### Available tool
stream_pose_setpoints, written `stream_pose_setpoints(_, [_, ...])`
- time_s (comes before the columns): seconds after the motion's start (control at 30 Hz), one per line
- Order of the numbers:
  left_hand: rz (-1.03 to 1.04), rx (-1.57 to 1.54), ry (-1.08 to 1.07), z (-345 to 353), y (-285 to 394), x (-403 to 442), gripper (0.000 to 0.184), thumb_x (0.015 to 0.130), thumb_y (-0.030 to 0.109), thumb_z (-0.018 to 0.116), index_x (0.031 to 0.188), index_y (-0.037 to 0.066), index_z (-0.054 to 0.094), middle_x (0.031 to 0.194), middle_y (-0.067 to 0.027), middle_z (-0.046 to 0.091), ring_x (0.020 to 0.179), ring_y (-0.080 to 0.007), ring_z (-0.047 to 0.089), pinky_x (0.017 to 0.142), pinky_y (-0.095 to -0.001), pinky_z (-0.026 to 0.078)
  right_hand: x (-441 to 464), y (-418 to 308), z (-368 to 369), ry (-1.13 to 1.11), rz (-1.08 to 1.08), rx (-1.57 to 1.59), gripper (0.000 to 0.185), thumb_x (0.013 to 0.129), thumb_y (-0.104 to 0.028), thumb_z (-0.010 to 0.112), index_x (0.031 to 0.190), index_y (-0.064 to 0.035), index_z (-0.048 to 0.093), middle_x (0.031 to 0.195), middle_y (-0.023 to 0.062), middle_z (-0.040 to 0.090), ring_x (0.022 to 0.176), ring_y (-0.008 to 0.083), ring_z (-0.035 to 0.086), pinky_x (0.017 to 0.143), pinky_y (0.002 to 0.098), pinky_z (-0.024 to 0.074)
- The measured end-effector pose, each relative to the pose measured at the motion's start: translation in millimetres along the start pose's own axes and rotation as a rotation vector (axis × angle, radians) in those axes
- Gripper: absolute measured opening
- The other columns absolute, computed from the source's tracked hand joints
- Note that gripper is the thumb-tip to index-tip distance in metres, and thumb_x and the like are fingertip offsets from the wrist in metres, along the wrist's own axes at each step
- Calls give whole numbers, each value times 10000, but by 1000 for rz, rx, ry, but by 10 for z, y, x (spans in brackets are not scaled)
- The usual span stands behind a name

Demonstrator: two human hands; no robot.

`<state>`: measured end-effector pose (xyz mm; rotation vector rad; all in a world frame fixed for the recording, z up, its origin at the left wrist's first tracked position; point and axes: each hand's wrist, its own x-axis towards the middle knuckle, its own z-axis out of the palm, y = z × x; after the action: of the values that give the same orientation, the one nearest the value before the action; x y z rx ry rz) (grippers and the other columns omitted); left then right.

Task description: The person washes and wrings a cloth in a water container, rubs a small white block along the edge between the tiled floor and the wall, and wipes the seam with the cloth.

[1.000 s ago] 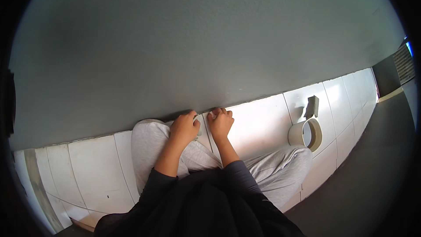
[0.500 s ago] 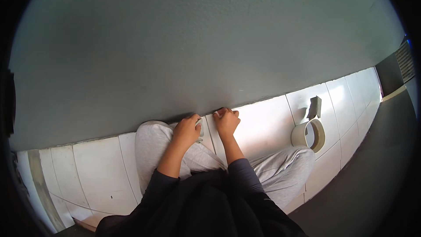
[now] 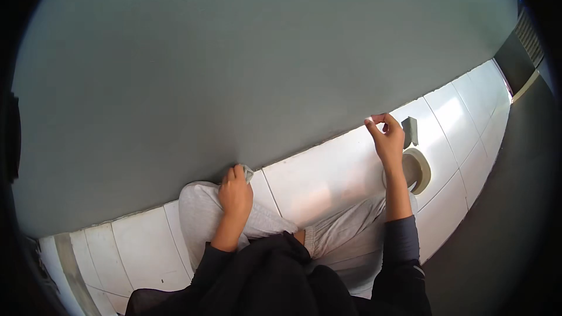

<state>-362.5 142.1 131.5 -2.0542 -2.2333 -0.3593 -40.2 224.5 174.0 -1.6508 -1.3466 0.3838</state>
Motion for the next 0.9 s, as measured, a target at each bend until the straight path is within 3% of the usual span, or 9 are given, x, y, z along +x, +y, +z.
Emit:
stream_pose_setpoints(0.07, [-55,84,-80,206,53,-6,86,797,68,532,873,35,508,868,-130,580,803,-263,614,626,-331,544,-16,99,-78,69,73,77,224,737,-226,706,783,-17,639,642,-39,524,562,63,324,511,231,296])
stream_pose_setpoints(0.2, [-104,189,-229,893,124,-72,143,821,89,512,941,16,537,886,-130,574,828,-260,611,602,-320,549,-250,416,227,22,239,291,212,738,-239,716,771,-43,643,609,-69,451,553,37,280,501,206,245])
stream_pose_setpoints(0.3, [-141,135,-365,1121,117,-132,212,832,98,492,1025,30,549,964,-154,574,866,-309,598,725,-377,523,-161,202,137,-17,189,353,210,743,-236,713,783,-43,641,586,-76,374,550,32,270,493,204,221])
stream_pose_setpoints(0.37, [-67,101,-466,1094,104,-212,372,859,170,485,1186,-8,491,1160,-213,519,1071,-345,518,908,-410,439,-138,277,109,-30,186,371,219,746,-241,713,802,-43,639,584,-83,320,545,30,264,488,207,205])
stream_pose_setpoints(0.4, [-68,112,-469,1148,99,-278,372,859,170,485,1186,-8,491,1160,-213,519,1071,-345,518,908,-410,439,-135,327,104,-34,188,392,218,748,-240,712,808,-44,638,583,-85,318,544,29,261,488,208,201])
stream_pose_setpoints(0.47, [-57,201,-460,1265,84,-414,567,875,255,479,1323,-60,330,1384,-254,310,1290,-375,295,1054,-438,263,-141,393,84,-44,203,418,216,750,-238,711,813,-45,638,583,-88,316,542,28,259,488,208,198])
stream_pose_setpoints(0.5, [-59,209,-466,1225,119,-390,567,875,255,479,1323,-60,330,1384,-254,310,1290,-375,295,1054,-438,263,-127,377,36,-44,224,436,210,750,-234,714,815,-48,639,584,-90,319,543,25,262,491,205,199])
stream_pose_setpoints(0.57, [-191,47,-709,1098,220,-262,686,897,297,435,1395,-66,134,1479,-241,40,1382,-350,20,1108,-433,92,-107,367,-32,-45,251,459,205,750,-230,716,817,-52,641,585,-92,322,543,23,266,493,202,201])
stream_pose_setpoints(0.9, [-5,-56,-764,1119,85,-197,744,902,345,419,1390,-86,58,1474,-255,-31,1371,-389,-49,1102,-478,64,-57,310,-101,-23,310,662,181,764,-201,713,842,-51,647,590,-94,363,551,10,300,510,184,215])
